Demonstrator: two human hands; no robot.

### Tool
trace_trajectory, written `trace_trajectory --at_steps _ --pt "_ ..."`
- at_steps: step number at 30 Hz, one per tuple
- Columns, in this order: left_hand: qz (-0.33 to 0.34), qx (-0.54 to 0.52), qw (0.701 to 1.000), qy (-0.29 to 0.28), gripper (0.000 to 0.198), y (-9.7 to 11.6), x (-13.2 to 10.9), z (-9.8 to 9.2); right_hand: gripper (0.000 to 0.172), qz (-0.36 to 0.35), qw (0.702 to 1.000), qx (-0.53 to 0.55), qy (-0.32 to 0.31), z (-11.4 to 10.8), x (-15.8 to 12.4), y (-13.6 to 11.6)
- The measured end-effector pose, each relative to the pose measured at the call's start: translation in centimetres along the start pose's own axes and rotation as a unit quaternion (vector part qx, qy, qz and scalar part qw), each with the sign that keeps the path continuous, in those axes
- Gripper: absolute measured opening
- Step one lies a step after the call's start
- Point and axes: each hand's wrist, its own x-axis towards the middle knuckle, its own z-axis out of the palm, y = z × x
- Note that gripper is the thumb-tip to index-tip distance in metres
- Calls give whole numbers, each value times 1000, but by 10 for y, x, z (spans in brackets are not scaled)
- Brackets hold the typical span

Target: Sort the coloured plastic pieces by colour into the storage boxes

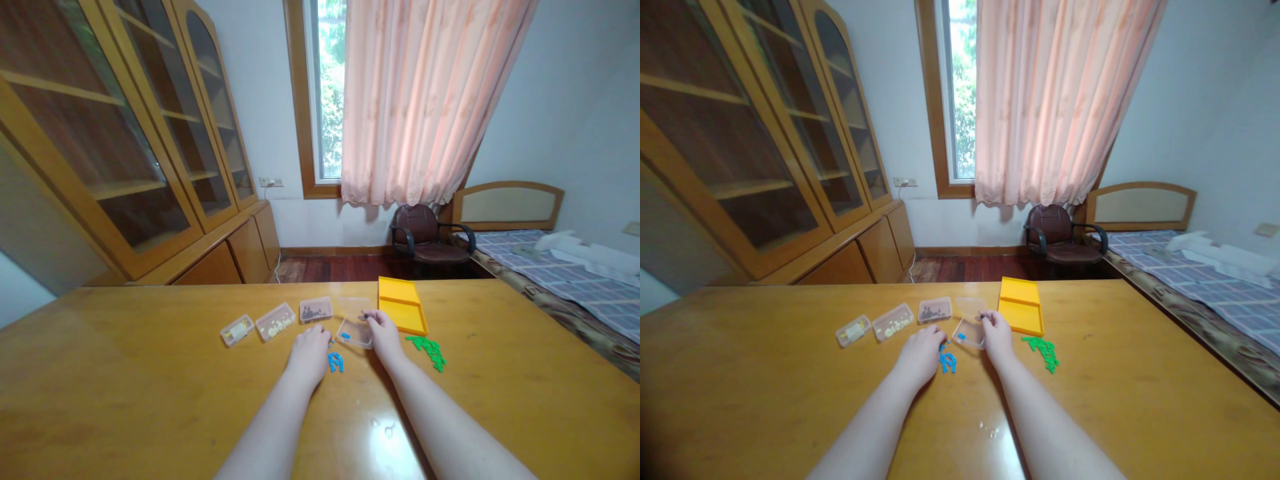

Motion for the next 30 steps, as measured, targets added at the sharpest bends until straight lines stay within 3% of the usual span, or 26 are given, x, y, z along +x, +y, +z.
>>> trace_trajectory --at_steps 17,25,30 --pt "-34 -5 999 -36 25 4 3 -4 24 -3 1000 -2 0 -1 2 4" --pt "-65 -34 997 36 26 -20 9 -4 22 -5 1000 3 0 -1 4 11" --pt "-60 -44 997 28 27 -30 10 0 22 -3 1000 -4 0 -1 3 10"
